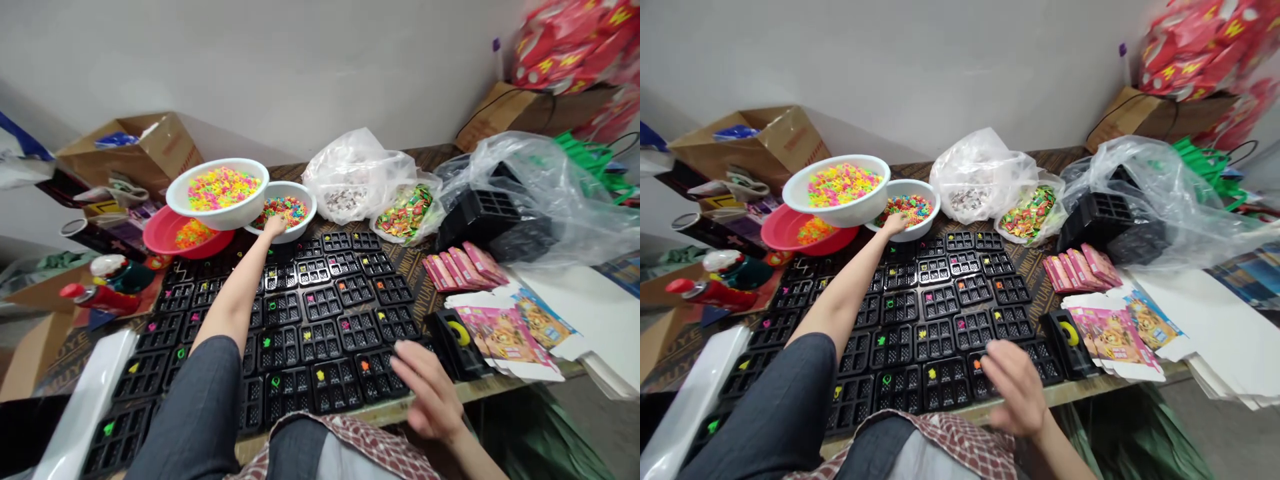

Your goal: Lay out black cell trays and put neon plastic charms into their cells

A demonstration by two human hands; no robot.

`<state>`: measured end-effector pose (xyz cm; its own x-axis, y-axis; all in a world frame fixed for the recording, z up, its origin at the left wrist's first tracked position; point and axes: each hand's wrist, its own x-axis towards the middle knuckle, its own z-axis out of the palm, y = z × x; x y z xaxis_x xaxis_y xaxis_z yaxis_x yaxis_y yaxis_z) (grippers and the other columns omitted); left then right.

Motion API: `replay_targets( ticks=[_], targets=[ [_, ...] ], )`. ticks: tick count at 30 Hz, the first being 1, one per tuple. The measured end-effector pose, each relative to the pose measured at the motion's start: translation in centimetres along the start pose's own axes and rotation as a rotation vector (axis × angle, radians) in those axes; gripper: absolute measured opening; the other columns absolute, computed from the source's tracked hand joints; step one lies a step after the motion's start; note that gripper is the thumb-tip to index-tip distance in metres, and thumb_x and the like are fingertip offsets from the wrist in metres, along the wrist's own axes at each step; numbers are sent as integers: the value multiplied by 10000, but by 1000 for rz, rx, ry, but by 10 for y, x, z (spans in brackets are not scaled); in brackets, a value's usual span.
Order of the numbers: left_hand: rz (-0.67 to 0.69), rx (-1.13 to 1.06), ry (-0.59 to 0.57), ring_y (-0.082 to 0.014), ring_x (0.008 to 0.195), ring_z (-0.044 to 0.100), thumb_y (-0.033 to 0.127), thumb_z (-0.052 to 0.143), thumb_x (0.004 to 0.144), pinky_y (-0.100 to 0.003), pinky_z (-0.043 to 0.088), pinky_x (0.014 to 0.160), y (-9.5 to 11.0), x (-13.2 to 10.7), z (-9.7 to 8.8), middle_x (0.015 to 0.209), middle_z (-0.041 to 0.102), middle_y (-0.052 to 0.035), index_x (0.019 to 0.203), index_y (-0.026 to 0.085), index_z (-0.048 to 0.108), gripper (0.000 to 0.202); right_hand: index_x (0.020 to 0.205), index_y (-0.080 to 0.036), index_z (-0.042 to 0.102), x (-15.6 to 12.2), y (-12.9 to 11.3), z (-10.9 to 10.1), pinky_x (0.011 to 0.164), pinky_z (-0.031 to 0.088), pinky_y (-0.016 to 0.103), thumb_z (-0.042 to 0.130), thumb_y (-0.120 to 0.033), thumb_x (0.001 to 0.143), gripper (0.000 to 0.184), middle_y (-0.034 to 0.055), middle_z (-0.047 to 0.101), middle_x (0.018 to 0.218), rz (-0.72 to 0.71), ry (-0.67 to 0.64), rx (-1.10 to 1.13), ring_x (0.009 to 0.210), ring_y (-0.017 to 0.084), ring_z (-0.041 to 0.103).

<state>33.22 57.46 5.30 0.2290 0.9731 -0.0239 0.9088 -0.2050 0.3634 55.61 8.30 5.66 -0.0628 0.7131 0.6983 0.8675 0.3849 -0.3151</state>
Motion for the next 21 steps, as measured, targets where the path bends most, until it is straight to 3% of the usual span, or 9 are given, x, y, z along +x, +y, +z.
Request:
replay_targets(
  ticks=[3,6,8,11,13,17,21],
  targets=[
    [8,29,-61,-310,1269,514,391,649,778,-335,384,1046,9,21,7,1360,576,-149,1326,160,568,600,1360,-197,520,-25,40,30,931,469,508,275,-489,989,531,171,478,1385,215,30,-178,1223,319,507],
    [-3,69,-111,-341,1393,357,429,702,710,-370,313,1107,17,37,15,1492,421,-178,1423,164,453,800,1413,-205,455,-70,55,44,945,436,555,295,-481,983,535,183,393,1458,427,76,-326,1268,360,461],
    [-15,94,-141,-368,1439,255,463,716,681,-419,288,1121,21,44,20,1548,318,-186,1458,193,399,881,1420,-195,443,-91,56,48,945,434,558,306,-478,979,541,189,392,1456,476,116,-345,1265,369,464],
    [-42,139,-173,-419,1453,172,532,720,652,-516,293,1097,25,51,26,1586,193,-213,1485,224,341,965,1394,-198,477,-101,55,51,933,450,535,346,-458,971,513,180,444,1412,468,147,-337,1209,354,515],
    [-49,185,-178,-448,1435,201,566,702,657,-552,309,1067,26,54,28,1572,192,-244,1475,219,349,957,1365,-204,510,-99,57,52,919,458,523,356,-441,969,486,172,486,1369,465,160,-341,1159,342,548],
    [7,254,-160,-459,1377,290,595,661,683,-556,318,1045,27,59,29,1490,329,-256,1378,198,463,824,1309,-192,559,-98,60,52,908,464,519,353,-452,966,477,171,529,1309,476,155,-352,1113,334,570],
    [12,297,-112,-442,1334,344,590,607,731,-528,326,1041,28,61,31,1421,391,-298,1375,102,430,827,1250,-173,600,-100,58,51,908,467,516,359,-478,960,486,173,539,1291,503,136,-348,1107,330,569]
  ],
)
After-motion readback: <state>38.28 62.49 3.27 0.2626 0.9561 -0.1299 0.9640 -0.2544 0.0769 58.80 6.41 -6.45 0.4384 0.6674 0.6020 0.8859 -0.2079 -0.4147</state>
